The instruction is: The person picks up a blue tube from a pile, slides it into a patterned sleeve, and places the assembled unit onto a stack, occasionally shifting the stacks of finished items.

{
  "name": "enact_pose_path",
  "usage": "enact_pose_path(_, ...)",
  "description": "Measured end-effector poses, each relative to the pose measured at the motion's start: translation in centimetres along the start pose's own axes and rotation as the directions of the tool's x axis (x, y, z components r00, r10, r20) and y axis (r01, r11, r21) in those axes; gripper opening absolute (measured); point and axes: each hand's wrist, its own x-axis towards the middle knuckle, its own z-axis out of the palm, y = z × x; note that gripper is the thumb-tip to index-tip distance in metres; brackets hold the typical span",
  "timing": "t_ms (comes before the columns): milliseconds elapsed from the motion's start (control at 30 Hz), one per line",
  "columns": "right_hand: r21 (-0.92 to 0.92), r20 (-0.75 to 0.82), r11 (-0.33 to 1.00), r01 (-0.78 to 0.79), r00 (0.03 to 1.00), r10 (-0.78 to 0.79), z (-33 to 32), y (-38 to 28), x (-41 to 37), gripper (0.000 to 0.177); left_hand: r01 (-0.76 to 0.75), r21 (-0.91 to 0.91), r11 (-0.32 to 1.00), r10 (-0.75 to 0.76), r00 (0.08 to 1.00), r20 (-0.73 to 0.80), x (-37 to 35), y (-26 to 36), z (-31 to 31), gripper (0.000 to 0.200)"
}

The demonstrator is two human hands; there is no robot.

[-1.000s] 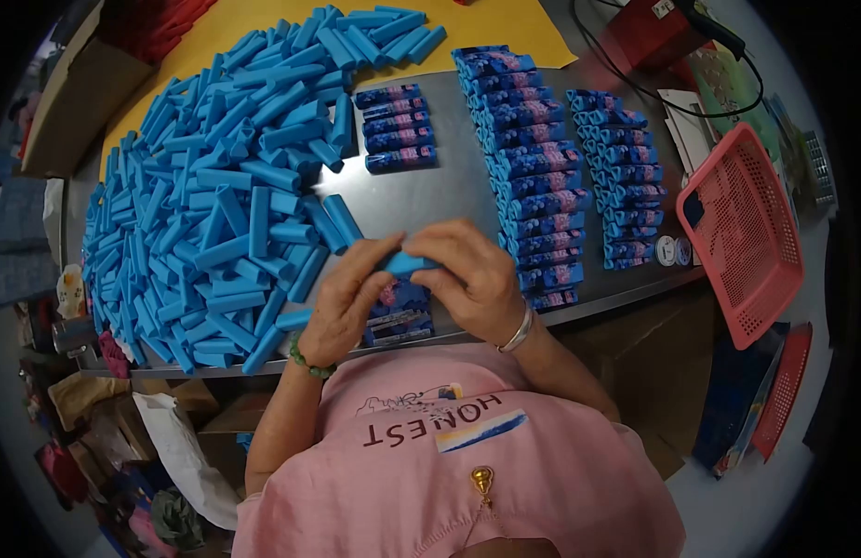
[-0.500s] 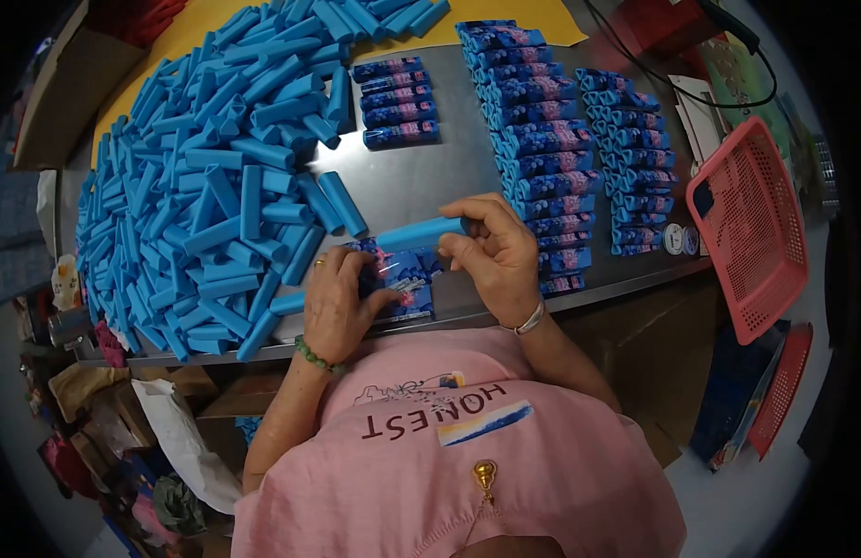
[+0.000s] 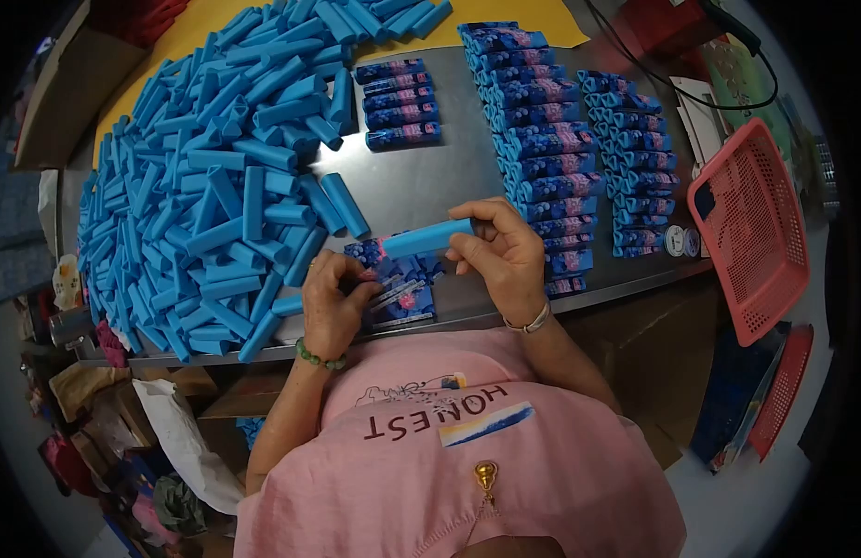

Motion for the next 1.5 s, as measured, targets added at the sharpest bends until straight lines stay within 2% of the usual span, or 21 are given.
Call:
enact_pose_path(133, 0.05, -0.002, 0.998, -0.032, 0.999, 0.032, -0.1, 0.2, 0.0, 0.02, 0.001, -0.026, 1.0, -0.002, 0.999, -0.033, 0.0, 0.1, -0.1, 0.021)
enact_pose_path(233, 0.099, -0.001, 0.993, -0.072, 0.997, 0.072, -0.1, 0.0, -0.1, 0.021, 0.017, -0.052, 0.998, -0.016, 1.0, 0.021, 0.2, 0.4, -0.8, 0.012)
enact_pose_path(300, 0.135, 0.007, 0.984, -0.117, 0.993, 0.117, -0.3, -0.2, -0.1, 0.021, 0.011, -0.243, 0.97, 0.002, 0.999, 0.053, 0.5, 0.4, -1.4, 0.005)
enact_pose_path(333, 0.17, 0.016, 0.972, -0.164, 0.986, 0.163, -0.3, -0.3, -0.1, 0.021, 0.01, -0.242, 0.97, 0.002, 0.999, 0.051, 0.6, 0.3, -1.9, 0.005)
enact_pose_path(400, 0.21, 0.02, 0.957, -0.199, 0.98, 0.199, -0.2, -0.6, 0.1, 0.02, 0.15, -0.365, 0.919, -0.074, 0.974, 0.216, 0.9, 0.4, -2.7, 0.003)
enact_pose_path(433, 0.25, 0.023, 0.939, -0.234, 0.971, 0.236, -0.2, -0.7, 0.2, 0.02, 0.149, -0.365, 0.919, -0.073, 0.974, 0.214, 1.2, 0.6, -2.9, 0.003)
enact_pose_path(500, 0.241, 0.03, 0.935, -0.259, 0.965, 0.26, -0.2, -0.9, 0.4, 0.02, 0.02, -0.35, 0.937, 0.056, 0.977, 0.207, 1.5, 1.4, -3.2, 0.009)
enact_pose_path(533, 0.231, 0.037, 0.93, -0.285, 0.958, 0.284, -0.3, -1.0, 0.5, 0.02, 0.018, -0.35, 0.936, 0.059, 0.976, 0.208, 1.6, 1.7, -3.2, 0.009)
enact_pose_path(600, 0.211, 0.016, 0.943, -0.259, 0.965, 0.261, -0.3, -0.7, 0.5, 0.02, -0.092, -0.241, 0.966, 0.142, 0.97, 0.198, 1.6, 2.2, -3.3, 0.011)
enact_pose_path(633, 0.191, -0.002, 0.953, -0.234, 0.971, 0.238, -0.2, -0.6, 0.5, 0.019, -0.093, -0.241, 0.966, 0.142, 0.97, 0.198, 1.6, 2.6, -3.4, 0.011)
enact_pose_path(700, 0.188, 0.0, 0.955, -0.229, 0.972, 0.233, -0.1, -0.6, 0.6, 0.019, -0.183, -0.044, 0.982, 0.188, 0.965, 0.181, 1.6, 3.2, -3.3, 0.017)
enact_pose_path(733, 0.186, -0.001, 0.957, -0.224, 0.974, 0.228, -0.1, -0.6, 0.6, 0.019, -0.185, -0.044, 0.982, 0.19, 0.965, 0.18, 1.7, 3.3, -3.1, 0.017)
enact_pose_path(867, 0.159, -0.004, 0.968, -0.195, 0.98, 0.198, 1.3, -0.4, 0.5, 0.018, -0.084, -0.233, 0.969, 0.12, 0.982, 0.144, 2.0, 3.8, -2.1, 0.023)
enact_pose_path(900, 0.094, 0.026, 0.985, -0.146, 0.989, 0.144, 1.8, -0.2, 0.5, 0.019, -0.051, -0.312, 0.949, 0.099, 0.985, 0.141, 2.1, 3.8, -1.9, 0.024)
enact_pose_path(933, 0.029, 0.059, 0.995, -0.093, 0.994, 0.091, 2.1, -0.1, 0.5, 0.019, -0.057, -0.312, 0.948, 0.105, 0.985, 0.139, 2.2, 3.8, -1.9, 0.024)
enact_pose_path(967, 0.028, 0.058, 0.996, -0.086, 0.995, 0.085, 2.2, -0.3, 0.5, 0.019, -0.01, -0.368, 0.93, 0.065, 0.988, 0.138, 2.3, 3.9, -1.8, 0.024)
enact_pose_path(1067, 0.096, 0.151, 0.989, -0.115, 0.984, 0.1, 2.1, -0.6, 0.9, 0.021, 0.041, -0.453, 0.891, 0.022, 0.991, 0.133, 2.6, 3.6, -2.1, 0.025)
enact_pose_path(1133, 0.405, 0.243, 0.812, -0.42, 0.906, 0.347, 1.7, -0.6, 1.2, 0.022, 0.05, -0.482, 0.875, 0.015, 0.991, 0.131, 2.7, 3.6, -2.2, 0.026)
enact_pose_path(1267, 0.396, 0.301, 0.791, -0.467, 0.879, 0.369, 2.1, -0.4, 1.1, 0.021, -0.014, -0.496, 0.868, 0.075, 0.992, 0.104, 2.8, 4.2, -1.7, 0.027)
enact_pose_path(1333, 0.479, 0.326, 0.728, -0.491, 0.869, 0.372, 2.3, 0.1, 1.0, 0.021, -0.031, -0.491, 0.87, 0.088, 0.992, 0.092, 2.9, 4.4, -1.4, 0.027)
enact_pose_path(1500, 0.467, 0.313, 0.748, -0.471, 0.879, 0.359, 2.1, 0.5, 1.0, 0.021, -0.079, -0.44, 0.895, 0.118, 0.991, 0.062, 3.0, 5.1, -1.2, 0.028)
